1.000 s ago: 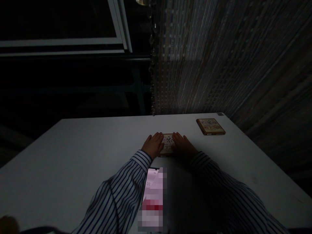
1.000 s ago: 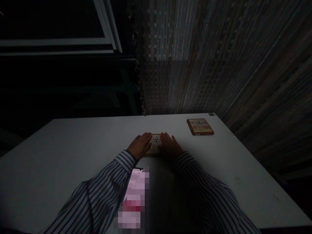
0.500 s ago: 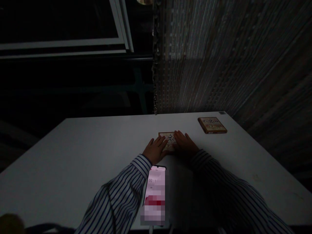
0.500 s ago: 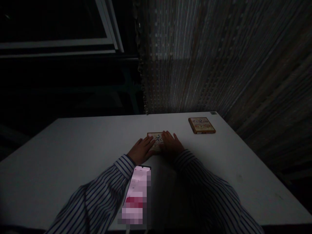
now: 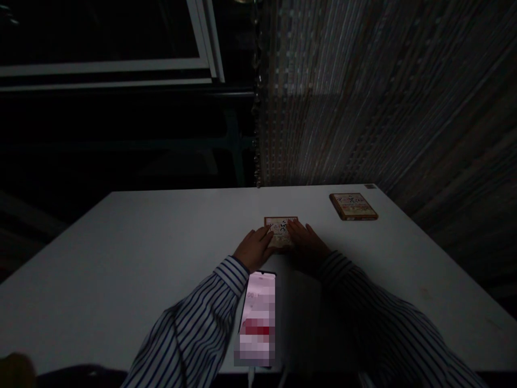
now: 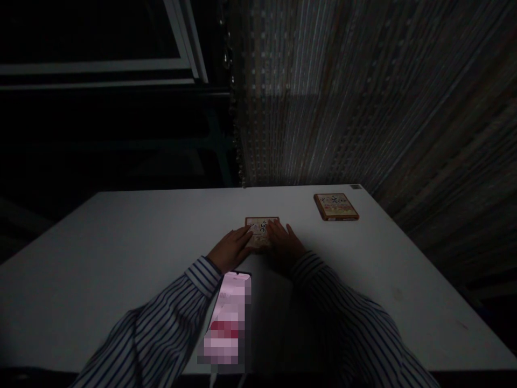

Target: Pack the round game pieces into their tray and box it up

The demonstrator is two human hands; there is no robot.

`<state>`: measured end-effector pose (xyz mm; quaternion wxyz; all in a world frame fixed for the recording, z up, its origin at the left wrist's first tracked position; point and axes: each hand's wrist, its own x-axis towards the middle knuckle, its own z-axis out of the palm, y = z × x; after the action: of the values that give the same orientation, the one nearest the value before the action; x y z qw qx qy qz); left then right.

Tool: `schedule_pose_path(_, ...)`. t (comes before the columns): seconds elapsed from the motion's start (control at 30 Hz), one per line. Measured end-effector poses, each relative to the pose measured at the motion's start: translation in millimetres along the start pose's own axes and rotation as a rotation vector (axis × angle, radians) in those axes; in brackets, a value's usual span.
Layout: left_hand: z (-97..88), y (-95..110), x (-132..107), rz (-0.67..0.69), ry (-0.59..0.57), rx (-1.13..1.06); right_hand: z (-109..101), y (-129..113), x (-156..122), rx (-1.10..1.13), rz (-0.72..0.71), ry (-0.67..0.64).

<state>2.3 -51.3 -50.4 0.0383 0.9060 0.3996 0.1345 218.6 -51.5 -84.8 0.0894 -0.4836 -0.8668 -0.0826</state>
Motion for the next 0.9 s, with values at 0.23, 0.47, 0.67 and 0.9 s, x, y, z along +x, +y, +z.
schedule_pose_path(0.23, 2.6, -2.9, 0.4, -0.005, 0.013, -0.116, -2.2, 0.3, 4.8, 0.066, 0.021, -0.012)
schedule_pose_path(0.47, -4.7, 1.5, 3.6, -0.117, 0.078, -0.294, -24.5, -0.8, 2.5, 0.219, 0.192, 0.154)
schedule_pose_path(0.67, -10.6, -3.6, 11.0, -0.309, 0.100, -0.395, -35.9, 2.8, 5.1, 0.221, 0.505, 0.025)
schedule_pose_path(0.9, -17.1, -7.7, 18.2, -0.369, -0.022, -0.520, -33.0, 2.3, 10.8, 0.212, 0.537, -0.021)
